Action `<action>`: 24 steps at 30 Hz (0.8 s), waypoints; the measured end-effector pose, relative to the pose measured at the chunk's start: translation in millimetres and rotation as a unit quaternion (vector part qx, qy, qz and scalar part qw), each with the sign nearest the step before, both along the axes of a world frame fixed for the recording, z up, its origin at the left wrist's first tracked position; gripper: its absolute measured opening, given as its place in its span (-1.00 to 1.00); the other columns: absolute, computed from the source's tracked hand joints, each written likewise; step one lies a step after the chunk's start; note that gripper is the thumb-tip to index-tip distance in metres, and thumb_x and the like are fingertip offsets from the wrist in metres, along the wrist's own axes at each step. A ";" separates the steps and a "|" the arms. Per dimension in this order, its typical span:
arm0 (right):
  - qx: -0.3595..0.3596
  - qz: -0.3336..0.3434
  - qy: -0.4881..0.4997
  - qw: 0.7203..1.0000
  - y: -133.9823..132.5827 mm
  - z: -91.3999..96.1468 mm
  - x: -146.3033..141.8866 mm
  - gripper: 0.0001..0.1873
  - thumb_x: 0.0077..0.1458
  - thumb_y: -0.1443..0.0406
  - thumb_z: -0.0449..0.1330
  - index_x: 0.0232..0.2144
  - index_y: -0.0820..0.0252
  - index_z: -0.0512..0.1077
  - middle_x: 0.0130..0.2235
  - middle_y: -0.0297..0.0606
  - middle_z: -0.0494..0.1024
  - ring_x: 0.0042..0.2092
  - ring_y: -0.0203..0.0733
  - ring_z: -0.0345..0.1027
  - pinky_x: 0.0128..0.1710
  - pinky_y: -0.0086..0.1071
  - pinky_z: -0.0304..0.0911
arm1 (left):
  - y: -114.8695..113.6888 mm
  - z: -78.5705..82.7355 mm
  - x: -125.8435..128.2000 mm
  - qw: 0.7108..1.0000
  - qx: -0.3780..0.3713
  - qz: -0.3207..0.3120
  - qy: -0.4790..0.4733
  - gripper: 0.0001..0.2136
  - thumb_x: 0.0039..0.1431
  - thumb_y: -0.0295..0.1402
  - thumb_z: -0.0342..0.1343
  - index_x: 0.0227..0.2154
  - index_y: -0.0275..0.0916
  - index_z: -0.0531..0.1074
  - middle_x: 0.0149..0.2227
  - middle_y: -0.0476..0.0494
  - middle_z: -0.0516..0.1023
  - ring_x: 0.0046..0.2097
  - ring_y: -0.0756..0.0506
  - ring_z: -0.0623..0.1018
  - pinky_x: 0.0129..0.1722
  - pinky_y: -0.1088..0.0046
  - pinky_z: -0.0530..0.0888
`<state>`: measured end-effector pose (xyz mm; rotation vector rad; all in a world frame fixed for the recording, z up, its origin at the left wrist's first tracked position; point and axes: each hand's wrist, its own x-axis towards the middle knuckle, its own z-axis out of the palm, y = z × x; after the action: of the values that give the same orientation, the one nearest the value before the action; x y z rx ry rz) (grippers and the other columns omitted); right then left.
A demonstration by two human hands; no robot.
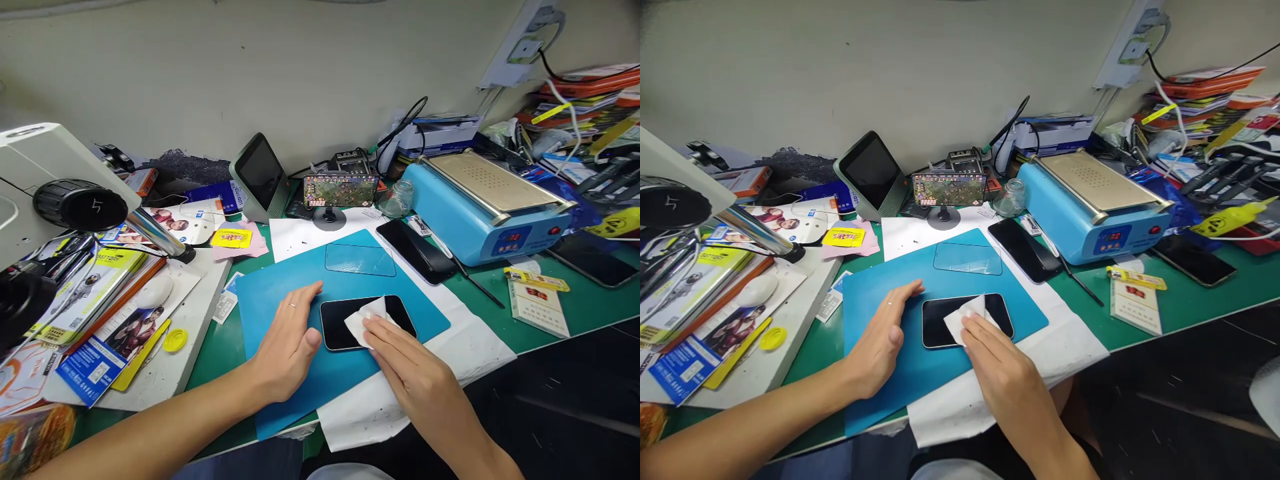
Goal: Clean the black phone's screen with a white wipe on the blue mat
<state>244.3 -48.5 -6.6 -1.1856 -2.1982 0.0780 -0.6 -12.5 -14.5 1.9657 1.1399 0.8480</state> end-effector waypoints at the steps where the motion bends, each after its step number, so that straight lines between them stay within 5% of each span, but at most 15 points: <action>1: -0.014 0.012 0.025 1.000 2.6 3.7 -3.2 -0.67 0.31 0.45 0.10 0.03 0.23 0.56 0.07 -0.16 0.62 0.14 -0.10 0.49 0.14 -0.25 0.46 | -0.6 -0.7 0.3 1.000 0.001 0.007 -0.010 -0.29 0.37 0.23 -0.42 0.43 -0.02 -0.08 0.35 -0.25 0.21 0.31 -0.32 0.27 0.29 -0.05 0.21; 6: -0.190 0.067 0.112 0.973 54.5 31.7 -38.2 -0.68 0.36 0.27 0.08 0.02 0.00 0.58 0.01 -0.29 0.66 0.05 -0.10 0.56 0.04 -0.25 0.51 | -3.7 -0.2 0.0 0.992 0.111 0.033 -0.046 -0.32 0.42 0.18 -0.38 0.45 -0.02 -0.19 0.42 -0.25 0.02 0.40 -0.33 0.10 0.35 -0.05 0.11; 10: -0.203 0.037 0.050 0.977 114.0 40.3 -32.9 -0.47 0.31 0.10 0.12 0.28 -0.02 0.35 0.29 -0.24 0.42 0.29 0.02 0.31 0.20 -0.10 0.36 | -4.0 6.2 -0.9 0.968 0.242 -0.007 -0.060 -0.38 0.46 0.07 -0.25 0.43 -0.11 -0.07 0.37 -0.27 0.06 0.39 -0.34 0.09 0.38 -0.03 0.06; 14: -0.217 -0.031 -0.040 0.975 147.9 32.9 12.9 -0.21 0.14 0.05 0.25 0.35 0.15 0.23 0.34 0.03 0.31 0.32 0.30 0.23 0.25 0.17 0.22 | -1.6 11.9 0.6 0.987 0.150 -0.055 -0.007 -0.46 0.48 0.04 -0.28 0.37 -0.08 0.06 0.31 -0.28 0.19 0.32 -0.30 0.23 0.31 0.02 0.22; 17: -0.225 -0.031 -0.107 0.968 154.1 29.2 37.3 -0.16 0.07 0.03 0.29 0.34 0.16 0.24 0.30 0.05 0.38 0.30 0.31 0.25 0.21 0.08 0.27 | 0.5 14.9 2.5 0.993 0.070 -0.083 0.050 -0.47 0.47 0.06 -0.26 0.32 -0.11 0.13 0.28 -0.28 0.26 0.29 -0.27 0.28 0.27 0.06 0.30; 24: -0.171 -0.053 -0.179 0.968 144.4 34.6 32.2 -0.34 0.13 -0.02 0.20 0.19 0.18 0.36 0.03 0.01 0.47 -0.06 0.16 0.48 -0.14 -0.09 0.43 | 0.7 14.7 5.5 0.985 0.080 -0.079 0.133 -0.45 0.47 0.05 -0.26 0.31 -0.17 0.19 0.32 -0.26 0.31 0.34 -0.27 0.29 0.40 -0.04 0.13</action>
<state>276.6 95.9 28.0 -1.6119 -2.4953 0.2208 4.9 -11.8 0.2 2.3228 1.0709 0.6218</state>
